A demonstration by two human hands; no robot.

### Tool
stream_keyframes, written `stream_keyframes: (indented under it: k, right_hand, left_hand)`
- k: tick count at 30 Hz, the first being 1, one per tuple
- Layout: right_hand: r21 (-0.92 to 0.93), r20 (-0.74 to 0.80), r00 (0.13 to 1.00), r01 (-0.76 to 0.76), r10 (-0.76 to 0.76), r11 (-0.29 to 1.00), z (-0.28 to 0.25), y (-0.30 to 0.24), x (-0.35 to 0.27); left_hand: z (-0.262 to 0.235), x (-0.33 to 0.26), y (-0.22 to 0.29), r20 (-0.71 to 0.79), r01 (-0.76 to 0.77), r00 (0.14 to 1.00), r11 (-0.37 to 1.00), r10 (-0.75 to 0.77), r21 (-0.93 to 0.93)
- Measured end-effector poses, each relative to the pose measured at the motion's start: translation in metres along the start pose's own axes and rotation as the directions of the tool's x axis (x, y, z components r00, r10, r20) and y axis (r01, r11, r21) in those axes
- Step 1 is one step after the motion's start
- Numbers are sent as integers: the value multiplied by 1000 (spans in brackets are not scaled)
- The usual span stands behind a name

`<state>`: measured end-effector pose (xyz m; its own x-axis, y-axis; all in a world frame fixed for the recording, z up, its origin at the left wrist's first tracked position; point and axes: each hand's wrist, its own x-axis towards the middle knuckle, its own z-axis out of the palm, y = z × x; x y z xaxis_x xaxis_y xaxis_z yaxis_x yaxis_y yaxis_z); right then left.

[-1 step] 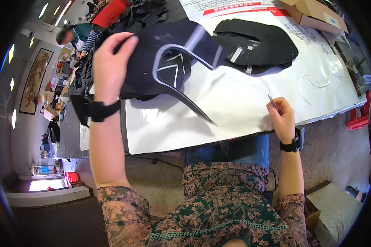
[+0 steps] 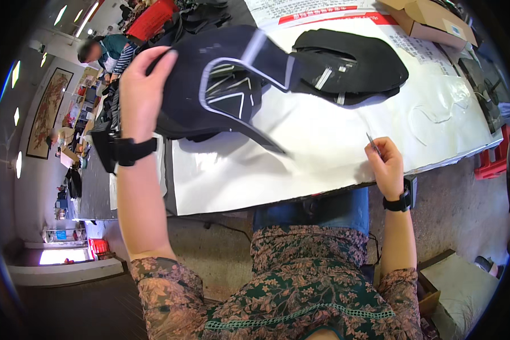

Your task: Trimming excess material and thread from shoe upper components using small snips.

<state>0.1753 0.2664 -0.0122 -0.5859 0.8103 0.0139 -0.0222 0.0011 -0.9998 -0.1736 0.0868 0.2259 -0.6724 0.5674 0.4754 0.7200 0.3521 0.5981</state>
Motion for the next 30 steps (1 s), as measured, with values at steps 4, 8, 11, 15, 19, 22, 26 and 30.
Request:
stream_keyframes:
  k: [4, 8, 11, 15, 19, 22, 26, 30]
  right_hand:
    - [19, -3, 1000, 16, -16, 1000, 3, 1, 0]
    - [15, 28, 999, 42, -42, 999, 5, -5, 3]
    - [-3, 11, 999, 32, -32, 999, 1, 1, 2]
    - [-54, -7, 999, 31, -31, 998, 3, 0, 3]
    - [-55, -25, 999, 35, -37, 998, 2, 1, 4]
    - [-66, -28, 999, 27, -29, 997, 4, -2, 2]
    - [-41, -21, 1000, 16, -17, 999, 7, -1, 1]
    - [-26, -19, 1000, -6, 5, 1000, 7, 1, 0]
  left_hand:
    - [-51, 38, -61, -97, -23, 994, 964, 51, 266]
    - [-85, 44, -158, -221, 2, 967, 867, 125, 499]
    - [-42, 21, -140, -104, -78, 981, 831, 161, 551]
    - [25, -2, -73, 113, -234, 972, 891, 206, 388]
    - [119, -27, -9, 255, -472, 868, 866, 425, 163]
    - [193, -43, 11, 294, -516, 829, 854, 476, 71]
    - [277, -62, 28, 268, -543, 808, 840, 524, -5]
    - [315, -67, 37, 301, -567, 801, 818, 518, 100]
